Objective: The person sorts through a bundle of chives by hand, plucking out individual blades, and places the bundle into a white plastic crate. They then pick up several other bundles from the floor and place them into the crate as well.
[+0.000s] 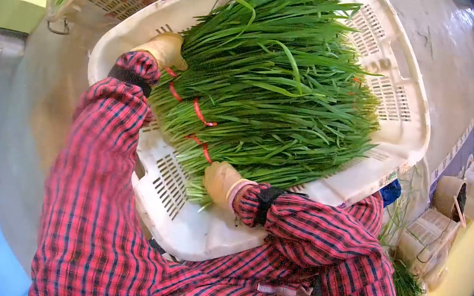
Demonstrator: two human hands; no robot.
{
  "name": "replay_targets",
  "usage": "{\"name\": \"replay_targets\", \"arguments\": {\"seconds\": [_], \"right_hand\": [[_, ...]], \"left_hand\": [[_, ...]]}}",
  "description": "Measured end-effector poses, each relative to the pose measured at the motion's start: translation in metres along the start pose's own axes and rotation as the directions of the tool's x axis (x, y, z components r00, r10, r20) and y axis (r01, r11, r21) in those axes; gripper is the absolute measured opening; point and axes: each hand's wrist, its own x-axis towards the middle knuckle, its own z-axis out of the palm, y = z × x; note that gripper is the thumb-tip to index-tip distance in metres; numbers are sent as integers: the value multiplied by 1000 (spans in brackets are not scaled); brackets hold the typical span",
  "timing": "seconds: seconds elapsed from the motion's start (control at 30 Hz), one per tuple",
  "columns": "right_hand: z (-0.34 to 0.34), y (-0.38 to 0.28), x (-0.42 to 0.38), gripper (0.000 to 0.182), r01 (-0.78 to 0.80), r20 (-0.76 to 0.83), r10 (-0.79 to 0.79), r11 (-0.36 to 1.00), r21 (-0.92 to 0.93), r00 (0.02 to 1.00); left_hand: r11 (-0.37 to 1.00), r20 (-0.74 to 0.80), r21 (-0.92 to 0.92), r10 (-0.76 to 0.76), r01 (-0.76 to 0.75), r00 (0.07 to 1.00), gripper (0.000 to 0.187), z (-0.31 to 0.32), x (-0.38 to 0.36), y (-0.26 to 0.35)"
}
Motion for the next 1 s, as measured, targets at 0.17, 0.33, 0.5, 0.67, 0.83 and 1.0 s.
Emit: {"name": "replay_targets", "arguments": {"seconds": [0.17,0.33,0.5,0.67,0.83,1.0], "right_hand": [[-22,26,-2,26,-140,-5,149,940,310,989],[-12,34,4,26,-161,-178,127,967,-196,976],[-14,17,16,22,-289,-19,298,906,-308,954],[-5,12,29,19,-290,-6,310,882,-371,951],[7,11,44,16,-358,-75,356,860,-363,931],[15,21,44,11,-341,-92,330,878,-335,940]], "left_hand": [[999,10,-45,-16,17,1000,60,-1,0,5],[997,-10,-77,-21,20,1000,60,5,4,1],[998,-19,-70,-1,-1,1000,59,5,4,3],[999,-34,-52,-9,7,999,60,2,-1,6],[997,-91,-63,34,-40,995,60,9,2,-1],[998,-77,-49,30,-34,997,59,7,1,0]]}}
